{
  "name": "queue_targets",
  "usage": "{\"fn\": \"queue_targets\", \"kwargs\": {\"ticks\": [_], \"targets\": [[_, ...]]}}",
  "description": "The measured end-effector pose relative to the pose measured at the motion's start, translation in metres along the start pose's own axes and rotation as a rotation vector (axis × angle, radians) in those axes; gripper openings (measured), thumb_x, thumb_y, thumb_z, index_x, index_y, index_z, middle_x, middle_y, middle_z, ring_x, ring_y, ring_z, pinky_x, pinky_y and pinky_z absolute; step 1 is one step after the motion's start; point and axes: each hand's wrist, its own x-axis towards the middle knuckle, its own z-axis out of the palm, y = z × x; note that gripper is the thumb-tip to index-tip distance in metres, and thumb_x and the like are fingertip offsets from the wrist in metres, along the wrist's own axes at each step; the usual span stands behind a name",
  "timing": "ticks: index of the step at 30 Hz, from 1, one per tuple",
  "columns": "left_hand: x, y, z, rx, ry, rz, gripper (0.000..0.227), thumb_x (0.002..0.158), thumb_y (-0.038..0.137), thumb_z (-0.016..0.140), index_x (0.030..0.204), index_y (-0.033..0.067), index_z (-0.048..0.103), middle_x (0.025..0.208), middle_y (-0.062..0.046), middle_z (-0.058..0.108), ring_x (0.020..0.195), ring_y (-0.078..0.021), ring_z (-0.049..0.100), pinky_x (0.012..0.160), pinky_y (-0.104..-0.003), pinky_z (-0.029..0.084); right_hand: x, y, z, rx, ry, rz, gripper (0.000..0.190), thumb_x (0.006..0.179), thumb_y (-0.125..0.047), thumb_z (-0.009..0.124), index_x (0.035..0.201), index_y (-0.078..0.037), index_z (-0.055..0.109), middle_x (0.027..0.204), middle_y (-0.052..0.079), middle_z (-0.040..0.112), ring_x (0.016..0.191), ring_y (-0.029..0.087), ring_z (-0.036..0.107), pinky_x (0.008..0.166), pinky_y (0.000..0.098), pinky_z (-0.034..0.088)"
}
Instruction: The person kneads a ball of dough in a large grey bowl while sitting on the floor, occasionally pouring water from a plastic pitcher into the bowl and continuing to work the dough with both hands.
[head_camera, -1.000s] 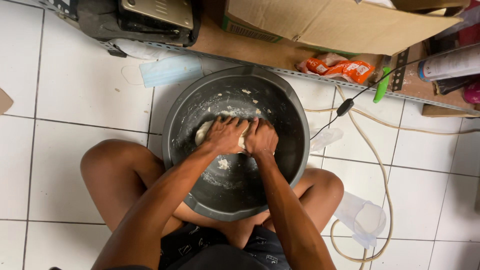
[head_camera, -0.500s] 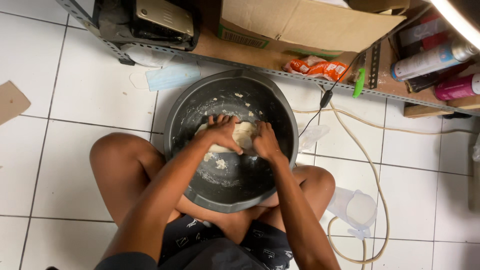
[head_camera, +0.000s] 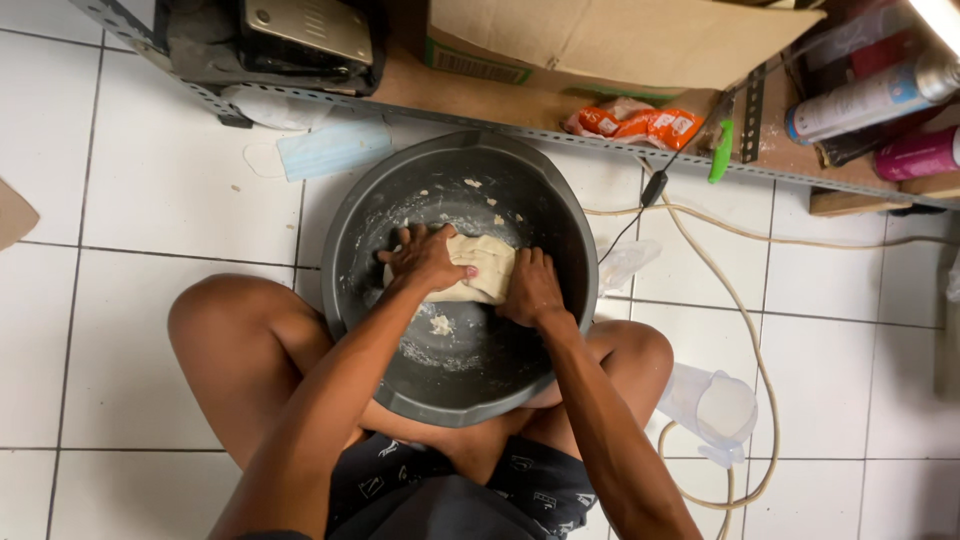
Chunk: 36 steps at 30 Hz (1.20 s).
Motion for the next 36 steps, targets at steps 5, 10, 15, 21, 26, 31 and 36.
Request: {"fn": "queue_targets", "kwargs": {"ticks": [5, 10, 15, 21, 26, 31, 36], "targets": [[0.002, -0.003, 0.001, -0.014, 0.070, 0.003, 0.060, 0.084, 0.059, 0.071, 0.133, 0.0359, 0.047, 0.138, -0.009, 0.041, 0.135, -0.0324, 0.031, 0.094, -0.075, 0.030, -0.010, -0.012, -0.001, 0.156, -0.012, 0.072, 0.092, 0.055, -0.033, 0.094, 0.123, 0.000, 0.041, 0.124, 0.022, 0.049, 0.115, 0.046, 0.057, 0.098, 0.0529, 0.053], [0.019, -0.014, 0.016, -0.067, 0.169, 0.009, 0.061, 0.080, 0.056, 0.077, 0.127, 0.0300, 0.047, 0.130, -0.009, 0.038, 0.130, -0.0338, 0.033, 0.091, -0.075, 0.031, -0.021, -0.037, -0.007, 0.265, -0.020, 0.166, 0.094, 0.054, -0.030, 0.094, 0.123, 0.001, 0.038, 0.129, 0.025, 0.047, 0.114, 0.051, 0.060, 0.098, 0.0568, 0.055], [0.042, -0.030, 0.031, -0.115, 0.183, 0.047, 0.052, 0.085, 0.048, 0.073, 0.126, 0.0263, 0.048, 0.130, -0.012, 0.036, 0.130, -0.0374, 0.030, 0.089, -0.075, 0.031, -0.043, -0.094, -0.025, 0.238, 0.141, 0.235, 0.081, 0.061, -0.029, 0.089, 0.120, 0.001, 0.044, 0.123, 0.021, 0.050, 0.105, 0.049, 0.065, 0.093, 0.0577, 0.058], [0.099, -0.064, 0.000, -0.155, -0.210, 0.227, 0.097, 0.060, 0.041, 0.088, 0.147, 0.0261, 0.050, 0.134, -0.021, 0.063, 0.125, -0.0368, 0.060, 0.093, -0.051, 0.051, -0.071, -0.089, -0.033, 0.512, 0.251, 0.272, 0.086, 0.065, -0.032, 0.093, 0.129, -0.003, 0.044, 0.128, 0.018, 0.041, 0.117, 0.047, 0.059, 0.099, 0.0554, 0.056], [0.023, -0.062, -0.006, 0.186, -0.098, 0.309, 0.135, 0.045, 0.024, 0.103, 0.156, 0.0254, 0.025, 0.150, -0.028, 0.032, 0.138, -0.0499, 0.034, 0.106, -0.062, 0.039, -0.059, -0.042, -0.004, 0.372, 0.093, 0.270, 0.073, 0.055, -0.038, 0.094, 0.111, -0.001, 0.065, 0.107, 0.023, 0.070, 0.107, 0.045, 0.067, 0.092, 0.0555, 0.055], [0.035, -0.067, 0.013, 0.185, 0.087, 0.379, 0.119, 0.042, 0.009, 0.104, 0.142, 0.0294, 0.043, 0.137, -0.019, 0.044, 0.126, -0.0449, 0.048, 0.097, -0.061, 0.050, -0.054, -0.050, 0.007, 0.418, 0.196, 0.297, 0.072, 0.055, -0.048, 0.092, 0.109, -0.009, 0.064, 0.096, 0.014, 0.072, 0.099, 0.037, 0.071, 0.081, 0.0483, 0.059], [0.057, -0.077, 0.023, 0.307, 0.071, 0.347, 0.107, 0.045, 0.030, 0.105, 0.134, 0.0361, 0.046, 0.141, -0.018, 0.042, 0.132, -0.0394, 0.043, 0.106, -0.052, 0.043, -0.022, -0.097, 0.005, 0.060, 0.810, -0.068, 0.064, 0.074, -0.071, 0.074, 0.085, -0.010, 0.058, 0.085, 0.009, 0.055, 0.084, 0.033, 0.066, 0.069, 0.0455, 0.055]]}}
